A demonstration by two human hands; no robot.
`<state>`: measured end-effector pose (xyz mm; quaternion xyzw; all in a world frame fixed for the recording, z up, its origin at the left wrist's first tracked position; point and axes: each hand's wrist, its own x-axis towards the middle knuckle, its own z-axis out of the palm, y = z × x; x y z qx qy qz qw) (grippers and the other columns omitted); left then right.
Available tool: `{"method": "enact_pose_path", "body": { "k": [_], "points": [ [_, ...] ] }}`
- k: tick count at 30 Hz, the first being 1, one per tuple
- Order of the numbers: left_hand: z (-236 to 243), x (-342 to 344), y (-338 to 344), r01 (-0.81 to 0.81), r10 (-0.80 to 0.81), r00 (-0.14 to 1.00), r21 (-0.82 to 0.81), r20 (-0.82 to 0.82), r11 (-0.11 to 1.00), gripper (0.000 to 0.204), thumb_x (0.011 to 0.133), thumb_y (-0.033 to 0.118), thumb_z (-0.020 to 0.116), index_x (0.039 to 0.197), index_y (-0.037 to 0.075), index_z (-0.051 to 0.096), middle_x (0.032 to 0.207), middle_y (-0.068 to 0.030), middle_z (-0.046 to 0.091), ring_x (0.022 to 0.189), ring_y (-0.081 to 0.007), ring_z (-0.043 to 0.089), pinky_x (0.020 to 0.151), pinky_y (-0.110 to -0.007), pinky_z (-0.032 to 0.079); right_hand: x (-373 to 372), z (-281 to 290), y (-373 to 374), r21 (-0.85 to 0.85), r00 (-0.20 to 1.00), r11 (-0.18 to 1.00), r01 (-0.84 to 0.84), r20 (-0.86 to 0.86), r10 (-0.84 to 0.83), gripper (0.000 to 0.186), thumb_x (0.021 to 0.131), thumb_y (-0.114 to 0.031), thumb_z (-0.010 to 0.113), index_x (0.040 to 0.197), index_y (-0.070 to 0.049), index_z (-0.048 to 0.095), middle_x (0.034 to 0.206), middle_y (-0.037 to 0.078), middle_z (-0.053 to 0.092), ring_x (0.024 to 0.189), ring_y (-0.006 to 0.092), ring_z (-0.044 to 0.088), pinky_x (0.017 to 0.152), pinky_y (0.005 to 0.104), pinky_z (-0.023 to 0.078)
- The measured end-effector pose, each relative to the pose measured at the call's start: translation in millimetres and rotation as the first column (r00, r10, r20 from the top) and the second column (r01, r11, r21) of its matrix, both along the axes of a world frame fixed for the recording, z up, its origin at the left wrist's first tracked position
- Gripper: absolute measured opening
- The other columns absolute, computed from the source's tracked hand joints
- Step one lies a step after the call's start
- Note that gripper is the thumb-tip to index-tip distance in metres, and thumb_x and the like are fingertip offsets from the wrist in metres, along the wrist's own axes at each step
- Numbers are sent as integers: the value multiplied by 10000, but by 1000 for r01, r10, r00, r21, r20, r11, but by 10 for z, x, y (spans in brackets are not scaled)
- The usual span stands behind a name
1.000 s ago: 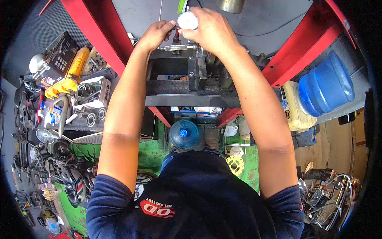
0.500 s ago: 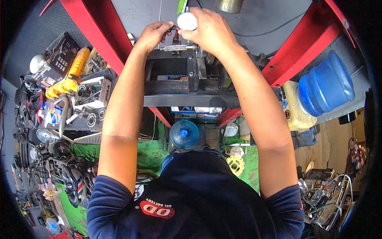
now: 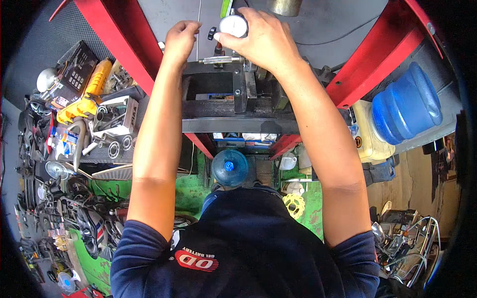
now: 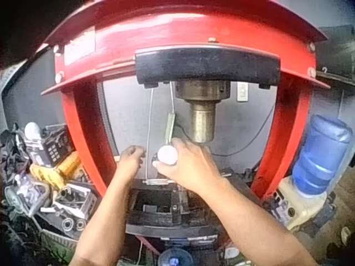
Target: Using a dial gauge to measure the runout and alignment of a motorcycle crankshaft on a stand.
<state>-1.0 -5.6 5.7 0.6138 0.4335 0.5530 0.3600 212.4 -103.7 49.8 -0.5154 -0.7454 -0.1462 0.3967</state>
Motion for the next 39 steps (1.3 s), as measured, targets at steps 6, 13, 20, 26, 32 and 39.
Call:
{"method": "enact_pose_path", "body": {
  "k": [6,13,20,26,32,39],
  "points": [
    [91,57,-542,302,-310,939,-76,-149,950,267,906,183,727,1086,-5,783,955,-27,752,873,-118,640,837,-275,496,222,-19,-252,57,999,998,36,-43,-33,653,832,-472,807,1318,-56,675,1209,211,728,1104,404,703,984,500,540],
    [125,242,-709,255,-315,903,-226,-292,940,245,890,156,816,1059,-20,799,942,-38,772,929,-118,669,943,-283,496,424,-243,-766,175,985,980,-91,-131,115,441,868,-181,770,1282,-57,683,1264,136,707,1189,345,648,1036,471,479],
    [55,306,-691,293,-311,947,-182,-80,939,251,857,175,829,986,-38,798,836,-33,741,788,-116,654,769,-289,523,713,-565,-1359,114,937,990,-89,-327,122,357,839,-47,778,1192,-37,730,1239,139,732,1165,337,678,1049,436,496],
    [176,265,-730,270,-279,960,-239,-4,932,312,899,222,812,1069,-39,790,935,-48,764,885,-117,676,821,-277,524,922,-771,-1761,51,922,998,-45,-383,61,346,845,34,746,1189,-2,725,1237,161,732,1146,335,695,1034,419,519],
    [259,183,-754,255,-263,965,-280,9,925,302,919,198,750,1106,-36,787,977,-65,773,917,-135,685,882,-277,522,1109,-987,-2065,-30,876,998,47,-478,-56,296,884,48,703,1177,10,726,1238,184,725,1155,318,693,1038,404,519],
    [213,288,-701,252,-307,929,-255,-206,934,198,863,145,798,973,-20,802,858,-30,749,795,-104,652,778,-281,524,1157,-1200,-2234,-96,829,992,80,-547,-119,233,924,16,716,1156,10,738,1217,173,730,1144,307,693,1036,401,517]
  ]
}}
